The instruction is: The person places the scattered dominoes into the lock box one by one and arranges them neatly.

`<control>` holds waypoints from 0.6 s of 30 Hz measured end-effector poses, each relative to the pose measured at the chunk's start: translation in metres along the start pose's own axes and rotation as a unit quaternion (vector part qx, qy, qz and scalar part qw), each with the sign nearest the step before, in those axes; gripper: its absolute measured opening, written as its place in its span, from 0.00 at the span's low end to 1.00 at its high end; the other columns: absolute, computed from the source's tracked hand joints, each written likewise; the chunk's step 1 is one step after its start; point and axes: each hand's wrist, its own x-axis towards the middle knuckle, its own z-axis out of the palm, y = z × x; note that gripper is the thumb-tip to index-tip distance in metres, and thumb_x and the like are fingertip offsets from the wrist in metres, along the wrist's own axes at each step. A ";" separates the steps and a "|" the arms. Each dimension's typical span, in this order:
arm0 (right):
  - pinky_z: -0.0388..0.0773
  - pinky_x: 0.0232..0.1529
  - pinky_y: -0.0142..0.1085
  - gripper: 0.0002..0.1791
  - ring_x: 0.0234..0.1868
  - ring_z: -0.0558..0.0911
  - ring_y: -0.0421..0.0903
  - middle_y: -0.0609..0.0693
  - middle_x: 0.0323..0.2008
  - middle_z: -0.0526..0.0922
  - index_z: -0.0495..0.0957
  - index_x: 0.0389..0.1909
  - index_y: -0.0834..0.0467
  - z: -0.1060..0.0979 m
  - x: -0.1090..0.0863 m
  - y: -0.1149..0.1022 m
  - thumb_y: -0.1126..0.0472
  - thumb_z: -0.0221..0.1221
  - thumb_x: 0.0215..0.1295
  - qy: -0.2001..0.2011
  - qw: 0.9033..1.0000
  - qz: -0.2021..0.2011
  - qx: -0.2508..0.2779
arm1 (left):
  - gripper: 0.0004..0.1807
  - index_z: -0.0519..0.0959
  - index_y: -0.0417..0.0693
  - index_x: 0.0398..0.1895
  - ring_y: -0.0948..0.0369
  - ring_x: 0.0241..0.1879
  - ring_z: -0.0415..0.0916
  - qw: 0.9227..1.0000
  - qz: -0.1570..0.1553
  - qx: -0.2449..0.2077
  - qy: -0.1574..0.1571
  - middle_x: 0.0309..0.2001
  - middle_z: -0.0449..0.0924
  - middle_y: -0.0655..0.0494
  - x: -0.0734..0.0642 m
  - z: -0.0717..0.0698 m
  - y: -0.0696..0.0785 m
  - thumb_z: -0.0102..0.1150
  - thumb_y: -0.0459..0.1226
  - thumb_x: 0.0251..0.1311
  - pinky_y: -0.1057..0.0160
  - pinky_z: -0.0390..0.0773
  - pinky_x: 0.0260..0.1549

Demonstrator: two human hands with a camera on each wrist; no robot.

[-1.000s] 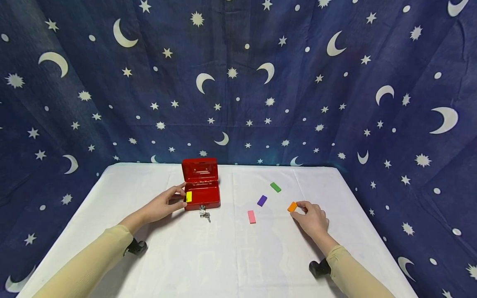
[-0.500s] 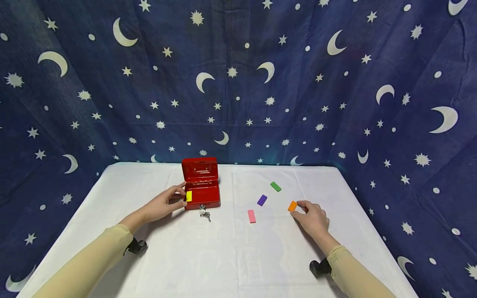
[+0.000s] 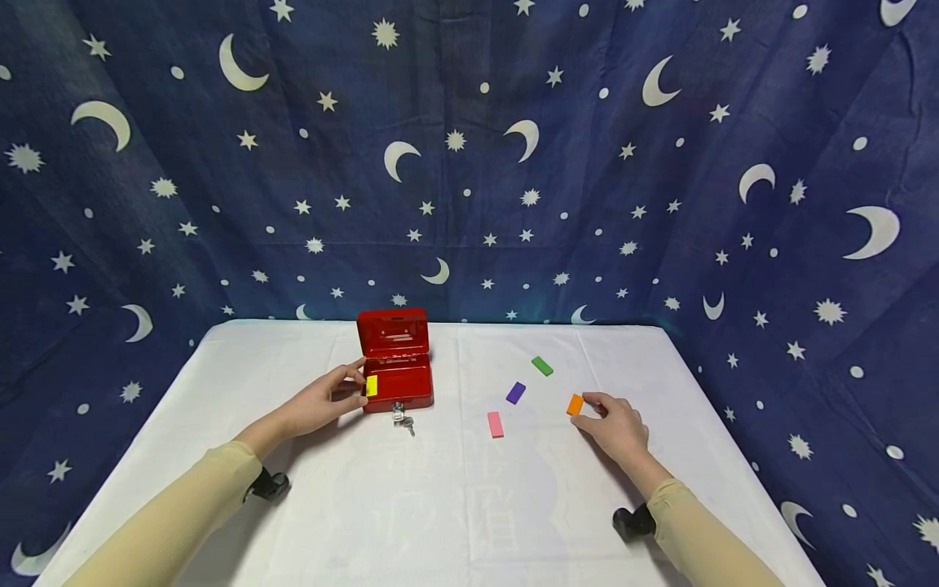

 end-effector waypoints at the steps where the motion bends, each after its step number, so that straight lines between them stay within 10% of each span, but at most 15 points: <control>1: 0.63 0.52 0.61 0.36 0.54 0.73 0.64 0.64 0.52 0.77 0.75 0.66 0.59 0.000 0.000 0.000 0.45 0.69 0.62 -0.001 1.000 0.001 0.001 | 0.21 0.72 0.53 0.54 0.51 0.71 0.67 1.000 -0.002 0.000 0.000 0.81 0.50 0.60 0.000 0.000 -0.001 0.64 0.52 0.67 0.42 0.71 0.64; 18: 0.63 0.51 0.60 0.34 0.53 0.73 0.64 0.64 0.51 0.78 0.76 0.64 0.60 0.000 0.001 0.001 0.45 0.68 0.63 0.004 1.000 -0.005 0.004 | 0.21 0.72 0.54 0.55 0.51 0.71 0.66 1.000 -0.004 0.007 0.001 0.81 0.51 0.60 0.001 0.000 -0.002 0.64 0.52 0.67 0.37 0.63 0.68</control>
